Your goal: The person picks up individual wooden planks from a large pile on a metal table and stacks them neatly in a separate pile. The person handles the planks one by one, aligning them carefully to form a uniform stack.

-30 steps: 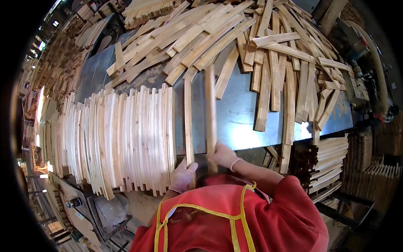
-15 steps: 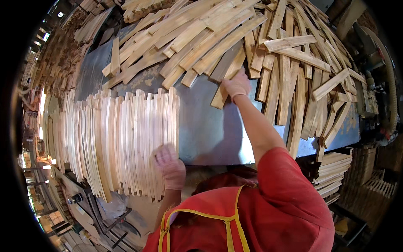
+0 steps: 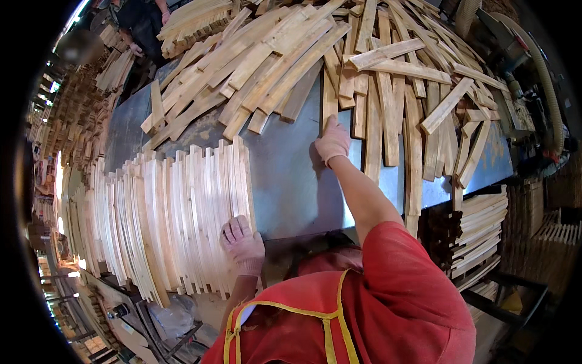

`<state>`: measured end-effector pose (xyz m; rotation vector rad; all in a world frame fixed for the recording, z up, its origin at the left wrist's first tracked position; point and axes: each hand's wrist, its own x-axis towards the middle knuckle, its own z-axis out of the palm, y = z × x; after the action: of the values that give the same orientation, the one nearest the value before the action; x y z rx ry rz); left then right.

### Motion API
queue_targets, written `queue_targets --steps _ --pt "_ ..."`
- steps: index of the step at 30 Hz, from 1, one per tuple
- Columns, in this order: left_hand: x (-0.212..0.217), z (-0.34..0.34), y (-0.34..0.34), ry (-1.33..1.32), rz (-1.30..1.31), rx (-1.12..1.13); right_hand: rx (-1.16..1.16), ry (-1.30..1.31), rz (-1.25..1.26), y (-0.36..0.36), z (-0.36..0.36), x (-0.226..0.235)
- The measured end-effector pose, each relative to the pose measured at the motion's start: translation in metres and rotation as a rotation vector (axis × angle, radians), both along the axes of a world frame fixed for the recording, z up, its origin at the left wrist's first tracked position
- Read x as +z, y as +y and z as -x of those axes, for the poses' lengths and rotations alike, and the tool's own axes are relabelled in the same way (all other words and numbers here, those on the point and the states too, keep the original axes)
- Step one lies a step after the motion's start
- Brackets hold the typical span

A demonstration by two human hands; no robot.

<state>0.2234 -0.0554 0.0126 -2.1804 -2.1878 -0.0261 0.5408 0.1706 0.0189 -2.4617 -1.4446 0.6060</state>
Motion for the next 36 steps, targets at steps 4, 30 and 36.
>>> queue_targets --steps 4,30,36 --pt "-0.001 0.007 -0.009 0.017 -0.02 -0.071 -0.151 0.576 -0.171 -0.089 -0.006 -0.035" --pt "0.011 0.014 -0.012 -0.02 -0.018 -0.165 0.043 0.827 -0.098 -0.177 -0.009 0.018" --pt "0.032 -0.03 0.002 -0.124 0.164 -0.035 0.275 1.083 0.647 -0.262 0.014 0.032"
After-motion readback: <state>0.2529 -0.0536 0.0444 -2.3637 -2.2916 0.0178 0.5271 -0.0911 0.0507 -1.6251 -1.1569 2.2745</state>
